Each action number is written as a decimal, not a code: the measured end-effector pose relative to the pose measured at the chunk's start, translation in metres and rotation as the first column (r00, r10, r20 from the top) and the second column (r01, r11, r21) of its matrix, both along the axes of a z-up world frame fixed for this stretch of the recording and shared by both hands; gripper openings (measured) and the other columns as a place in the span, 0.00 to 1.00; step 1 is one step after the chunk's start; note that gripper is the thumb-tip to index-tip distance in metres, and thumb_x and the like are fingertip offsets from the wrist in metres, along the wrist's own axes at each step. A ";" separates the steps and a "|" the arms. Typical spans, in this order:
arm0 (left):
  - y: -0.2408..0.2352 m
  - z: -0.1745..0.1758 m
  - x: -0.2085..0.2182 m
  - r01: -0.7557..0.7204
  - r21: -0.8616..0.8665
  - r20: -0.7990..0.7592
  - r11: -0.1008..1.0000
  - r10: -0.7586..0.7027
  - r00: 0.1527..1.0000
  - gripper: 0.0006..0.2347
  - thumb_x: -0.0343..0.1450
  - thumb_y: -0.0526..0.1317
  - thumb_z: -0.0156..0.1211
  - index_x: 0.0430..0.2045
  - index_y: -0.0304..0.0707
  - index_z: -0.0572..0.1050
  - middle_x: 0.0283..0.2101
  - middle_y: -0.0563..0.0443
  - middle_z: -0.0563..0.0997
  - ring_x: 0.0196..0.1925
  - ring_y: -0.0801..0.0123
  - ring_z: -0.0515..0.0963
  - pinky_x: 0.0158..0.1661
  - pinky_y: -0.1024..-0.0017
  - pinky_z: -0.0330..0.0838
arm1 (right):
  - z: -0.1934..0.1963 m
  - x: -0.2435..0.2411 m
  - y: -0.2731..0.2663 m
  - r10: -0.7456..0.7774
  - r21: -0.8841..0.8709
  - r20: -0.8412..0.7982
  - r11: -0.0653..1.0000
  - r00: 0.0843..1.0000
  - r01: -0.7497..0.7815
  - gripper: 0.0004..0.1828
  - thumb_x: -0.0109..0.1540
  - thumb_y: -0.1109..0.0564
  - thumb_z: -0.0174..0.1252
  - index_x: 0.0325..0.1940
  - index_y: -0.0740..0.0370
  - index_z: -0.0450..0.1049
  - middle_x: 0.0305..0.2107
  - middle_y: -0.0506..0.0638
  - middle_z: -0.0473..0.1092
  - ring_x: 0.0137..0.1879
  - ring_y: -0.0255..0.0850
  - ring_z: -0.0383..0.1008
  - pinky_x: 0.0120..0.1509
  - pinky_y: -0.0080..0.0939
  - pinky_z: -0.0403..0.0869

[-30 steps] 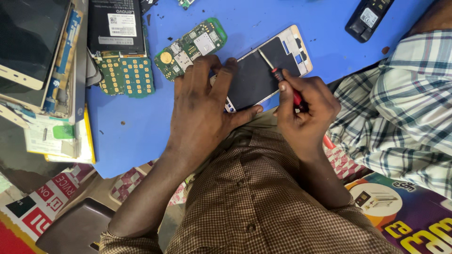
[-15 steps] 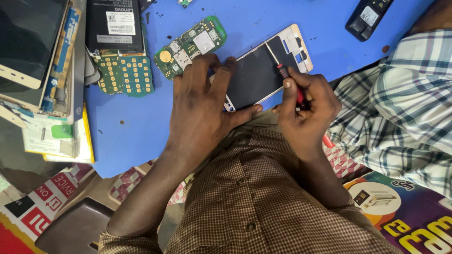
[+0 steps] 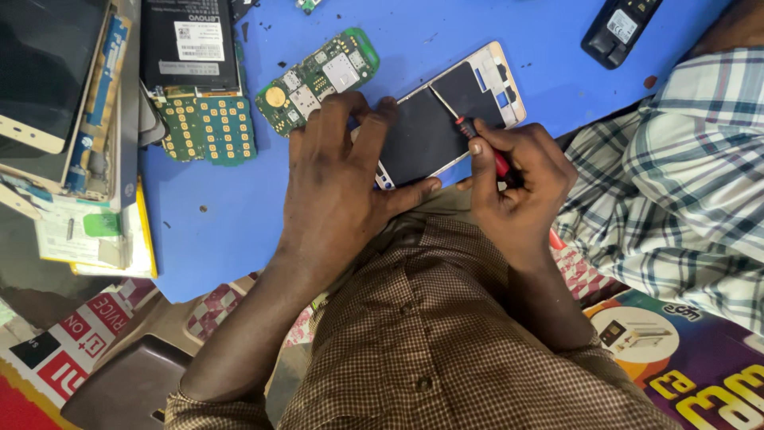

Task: The person uses a screwdriver to pry and separate the screen assembly from the frame of a white smartphone. They work along the edges and corners, gradually lifting the display while holding the device with the other hand.

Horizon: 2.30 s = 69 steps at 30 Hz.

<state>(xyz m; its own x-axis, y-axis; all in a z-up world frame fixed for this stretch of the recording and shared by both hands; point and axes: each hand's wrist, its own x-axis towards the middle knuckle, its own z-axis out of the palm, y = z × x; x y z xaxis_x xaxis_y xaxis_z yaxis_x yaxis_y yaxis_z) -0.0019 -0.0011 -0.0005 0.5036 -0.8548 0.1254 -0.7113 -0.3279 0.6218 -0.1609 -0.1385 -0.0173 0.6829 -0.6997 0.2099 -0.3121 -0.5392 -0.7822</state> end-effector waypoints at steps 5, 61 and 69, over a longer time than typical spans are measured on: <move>0.001 -0.001 0.002 0.001 -0.005 -0.011 1.000 -0.001 1.000 0.33 0.65 0.60 0.74 0.55 0.33 0.73 0.51 0.43 0.70 0.48 0.57 0.73 0.48 0.58 0.65 | -0.001 0.000 0.002 -0.023 0.040 0.003 0.999 1.000 0.023 0.05 0.70 0.69 0.64 0.51 0.69 0.79 0.37 0.52 0.73 0.32 0.29 0.72 0.32 0.26 0.66; 0.000 -0.003 -0.001 0.000 0.021 0.002 1.000 0.000 1.000 0.34 0.63 0.60 0.75 0.55 0.33 0.74 0.53 0.44 0.69 0.48 0.60 0.72 0.50 0.58 0.66 | -0.002 0.001 0.008 -0.091 -0.011 -0.016 0.996 0.996 0.090 0.07 0.68 0.69 0.66 0.50 0.67 0.80 0.34 0.51 0.70 0.29 0.29 0.67 0.33 0.29 0.63; -0.001 -0.003 -0.002 0.006 0.029 0.031 1.000 -0.007 0.999 0.35 0.63 0.61 0.75 0.56 0.33 0.74 0.53 0.45 0.70 0.49 0.59 0.72 0.49 0.59 0.66 | -0.008 -0.004 0.002 0.009 -0.069 0.027 0.998 1.000 -0.007 0.06 0.69 0.68 0.65 0.51 0.70 0.78 0.36 0.52 0.70 0.30 0.30 0.70 0.33 0.29 0.67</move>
